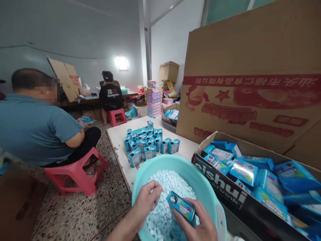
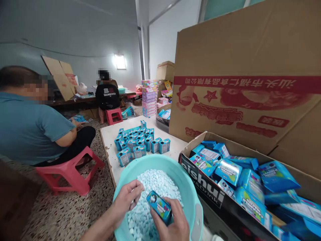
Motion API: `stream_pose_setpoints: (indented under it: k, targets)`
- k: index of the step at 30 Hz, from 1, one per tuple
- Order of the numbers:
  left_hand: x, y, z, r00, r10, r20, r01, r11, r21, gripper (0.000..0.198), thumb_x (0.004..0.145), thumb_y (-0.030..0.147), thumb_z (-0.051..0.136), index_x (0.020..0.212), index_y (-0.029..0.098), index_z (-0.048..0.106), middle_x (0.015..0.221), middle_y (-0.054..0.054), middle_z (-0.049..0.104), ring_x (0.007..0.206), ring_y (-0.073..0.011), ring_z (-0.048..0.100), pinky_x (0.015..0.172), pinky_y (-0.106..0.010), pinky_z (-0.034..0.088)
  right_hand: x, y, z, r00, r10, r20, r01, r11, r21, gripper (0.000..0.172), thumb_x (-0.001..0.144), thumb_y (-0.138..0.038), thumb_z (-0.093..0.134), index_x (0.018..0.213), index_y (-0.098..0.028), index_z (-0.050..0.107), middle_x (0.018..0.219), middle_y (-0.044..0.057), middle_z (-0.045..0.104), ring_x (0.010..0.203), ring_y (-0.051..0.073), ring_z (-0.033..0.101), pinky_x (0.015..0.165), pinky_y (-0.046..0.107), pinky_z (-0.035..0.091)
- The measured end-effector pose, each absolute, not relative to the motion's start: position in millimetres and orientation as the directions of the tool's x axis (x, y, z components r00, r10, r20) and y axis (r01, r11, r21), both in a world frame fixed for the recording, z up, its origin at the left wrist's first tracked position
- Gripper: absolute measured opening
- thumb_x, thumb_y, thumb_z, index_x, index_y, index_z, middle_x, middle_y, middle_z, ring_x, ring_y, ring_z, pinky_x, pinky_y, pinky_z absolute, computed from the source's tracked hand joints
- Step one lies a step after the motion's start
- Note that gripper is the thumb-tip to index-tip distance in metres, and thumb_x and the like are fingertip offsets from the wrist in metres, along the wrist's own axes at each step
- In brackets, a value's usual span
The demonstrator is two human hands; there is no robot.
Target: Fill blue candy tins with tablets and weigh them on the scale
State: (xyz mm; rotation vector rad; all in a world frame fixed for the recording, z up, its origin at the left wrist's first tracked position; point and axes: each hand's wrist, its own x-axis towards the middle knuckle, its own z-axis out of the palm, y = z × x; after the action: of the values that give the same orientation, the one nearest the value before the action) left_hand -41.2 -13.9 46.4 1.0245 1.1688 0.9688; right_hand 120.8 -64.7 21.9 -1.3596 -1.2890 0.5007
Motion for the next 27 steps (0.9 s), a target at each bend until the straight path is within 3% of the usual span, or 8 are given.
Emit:
stream_pose_setpoints:
  k: [6,14,20,27]
  targets:
    - [-41.7,-16.3,50.1,0.132,0.966,-0.224,-0.049,0.232,0.971,0.048,0.06,0.061,0.07,0.07,0.016,0.055,0.05,0.007,0.041,0.042,-0.0051,0.03,0.039,-0.018,0.019,127.6,-69.0,39.3,0.281,0.881,0.379,0.447,0.229,-0.864,0.033,0.075,-0.05,0.069,0.089,-0.021,0.066,0.086,0.004,0.064,0.081,0.023,0.062,0.074,0.033,0.05]
    - [-38.0,-11.5,47.0,0.203,0.958,-0.201,-0.044,0.214,0.976,0.042,0.065,0.054,0.071,0.075,0.015,0.058,0.05,0.006,0.045,0.04,-0.0038,0.029,0.038,-0.017,0.016,128.8,-69.1,40.9,0.316,0.866,0.387,0.412,0.242,-0.879,0.028,0.076,-0.039,0.069,0.097,-0.021,0.065,0.094,0.004,0.062,0.09,0.021,0.059,0.08,0.034,0.047]
    - [-38.2,-12.3,47.2,0.204,0.959,-0.197,-0.006,0.203,0.979,0.044,0.063,0.056,0.069,0.072,0.016,0.054,0.05,0.007,0.042,0.04,-0.0038,0.027,0.038,-0.017,0.017,132.8,-73.3,43.3,0.426,0.864,0.269,0.232,0.183,-0.955,0.036,0.07,-0.043,0.073,0.096,-0.02,0.066,0.09,0.005,0.066,0.084,0.023,0.061,0.08,0.037,0.049]
    - [-39.7,-12.3,42.8,0.271,0.947,-0.171,0.083,0.154,0.985,0.046,0.064,0.063,0.062,0.068,0.019,0.047,0.045,0.008,0.039,0.038,-0.0051,0.023,0.039,-0.02,0.014,122.4,-87.3,62.5,0.426,0.864,0.268,0.068,0.265,-0.962,0.035,0.066,-0.042,0.075,0.092,-0.02,0.067,0.082,0.004,0.067,0.07,0.022,0.063,0.063,0.03,0.055]
